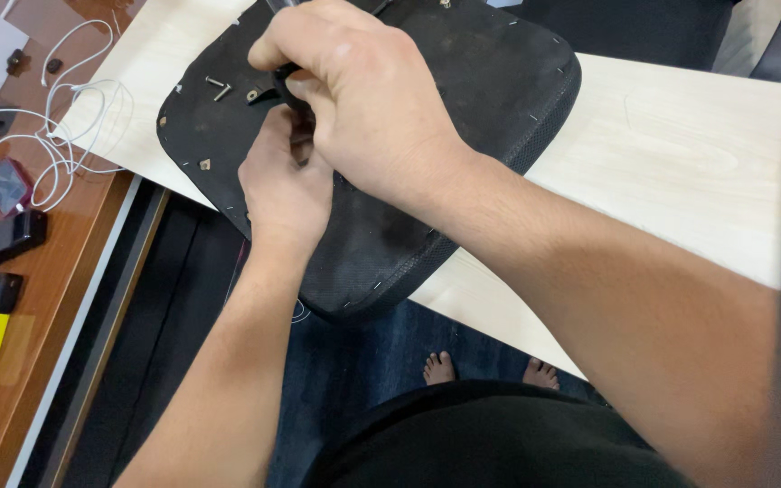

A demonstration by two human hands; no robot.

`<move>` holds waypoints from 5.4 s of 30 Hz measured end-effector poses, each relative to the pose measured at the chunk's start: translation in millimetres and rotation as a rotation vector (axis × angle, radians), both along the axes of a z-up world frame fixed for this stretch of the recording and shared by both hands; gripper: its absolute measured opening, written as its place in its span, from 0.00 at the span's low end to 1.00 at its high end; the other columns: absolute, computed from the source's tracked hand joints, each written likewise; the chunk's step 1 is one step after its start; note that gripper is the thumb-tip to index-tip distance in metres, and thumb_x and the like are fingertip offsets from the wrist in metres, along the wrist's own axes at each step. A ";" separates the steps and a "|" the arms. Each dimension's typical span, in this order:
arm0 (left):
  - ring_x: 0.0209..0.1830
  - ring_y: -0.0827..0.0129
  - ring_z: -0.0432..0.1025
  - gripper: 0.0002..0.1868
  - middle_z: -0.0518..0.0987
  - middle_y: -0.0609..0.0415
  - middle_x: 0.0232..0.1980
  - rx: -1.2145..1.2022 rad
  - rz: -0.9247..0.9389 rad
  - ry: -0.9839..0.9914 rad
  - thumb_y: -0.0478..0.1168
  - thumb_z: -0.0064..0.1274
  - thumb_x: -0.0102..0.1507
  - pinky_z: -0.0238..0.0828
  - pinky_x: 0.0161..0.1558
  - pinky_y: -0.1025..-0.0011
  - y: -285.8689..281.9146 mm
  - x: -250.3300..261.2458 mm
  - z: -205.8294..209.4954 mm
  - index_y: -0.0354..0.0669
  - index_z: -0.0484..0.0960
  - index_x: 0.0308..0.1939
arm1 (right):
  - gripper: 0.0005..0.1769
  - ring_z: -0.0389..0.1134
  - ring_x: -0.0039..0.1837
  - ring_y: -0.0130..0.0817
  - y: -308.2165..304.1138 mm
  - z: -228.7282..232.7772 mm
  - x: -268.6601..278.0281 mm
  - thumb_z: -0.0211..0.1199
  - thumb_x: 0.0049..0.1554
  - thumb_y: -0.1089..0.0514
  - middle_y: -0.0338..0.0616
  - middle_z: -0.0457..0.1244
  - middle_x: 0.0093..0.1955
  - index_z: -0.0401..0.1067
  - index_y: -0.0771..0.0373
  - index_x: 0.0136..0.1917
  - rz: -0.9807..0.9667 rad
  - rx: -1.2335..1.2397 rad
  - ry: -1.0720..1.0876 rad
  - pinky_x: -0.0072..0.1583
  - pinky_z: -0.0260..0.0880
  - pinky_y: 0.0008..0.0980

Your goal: The person uses a screwdriver to tighten screws into the underside of an office chair seat, securing the central gas-lift mechanism. The chair is placed upside down on a table while the person works.

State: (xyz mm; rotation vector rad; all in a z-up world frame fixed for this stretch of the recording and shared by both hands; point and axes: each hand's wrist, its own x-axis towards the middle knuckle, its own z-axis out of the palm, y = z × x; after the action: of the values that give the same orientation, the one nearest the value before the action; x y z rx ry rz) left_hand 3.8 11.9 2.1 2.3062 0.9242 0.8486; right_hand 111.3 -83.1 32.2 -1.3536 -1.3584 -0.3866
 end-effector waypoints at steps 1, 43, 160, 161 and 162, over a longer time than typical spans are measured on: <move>0.45 0.69 0.83 0.13 0.86 0.55 0.44 -0.019 0.008 0.027 0.44 0.57 0.65 0.76 0.50 0.70 -0.1 0.1 0.7 0.42 0.79 0.49 | 0.09 0.71 0.58 0.37 -2.8 0.3 -1.4 0.63 0.61 0.68 0.40 0.68 0.52 0.73 0.60 0.55 0.017 -0.002 0.008 0.59 0.73 0.37; 0.51 0.68 0.80 0.19 0.84 0.53 0.49 -0.097 -0.109 -0.104 0.50 0.53 0.68 0.76 0.51 0.68 -6.0 4.4 -5.2 0.39 0.74 0.54 | 0.11 0.68 0.62 0.38 0.6 -5.2 -15.9 0.68 0.63 0.59 0.40 0.65 0.56 0.76 0.55 0.59 -0.025 -0.038 0.115 0.65 0.71 0.37; 0.65 0.45 0.68 0.44 0.59 0.36 0.70 -0.307 0.433 0.296 0.56 0.58 0.65 0.70 0.61 0.57 166.2 -44.8 -73.8 0.35 0.55 0.75 | 0.15 0.64 0.37 0.22 -27.8 -66.7 -25.4 0.63 0.58 0.50 0.34 0.65 0.39 0.69 0.59 0.55 -0.587 0.344 1.509 0.39 0.68 0.28; 0.65 0.45 0.67 0.44 0.59 0.36 0.71 -0.299 0.406 0.282 0.55 0.58 0.65 0.70 0.62 0.58 174.0 -45.7 -76.5 0.34 0.56 0.75 | 0.15 0.65 0.38 0.22 -25.3 -68.7 -28.3 0.63 0.58 0.51 0.34 0.64 0.39 0.69 0.59 0.55 -0.574 0.372 1.498 0.39 0.69 0.28; 0.66 0.45 0.67 0.43 0.60 0.37 0.71 -0.293 0.376 0.268 0.55 0.58 0.65 0.69 0.63 0.58 181.5 -46.1 -79.1 0.34 0.57 0.75 | 0.15 0.65 0.37 0.22 -23.8 -70.0 -31.7 0.63 0.58 0.51 0.34 0.65 0.39 0.69 0.60 0.55 -0.576 0.384 1.490 0.39 0.69 0.29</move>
State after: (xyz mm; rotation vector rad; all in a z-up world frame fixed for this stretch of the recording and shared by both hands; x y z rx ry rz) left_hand -42.3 193.4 -77.1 2.0501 1.5251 0.5042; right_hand 79.7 -106.9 -37.8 -1.1756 0.3274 0.0583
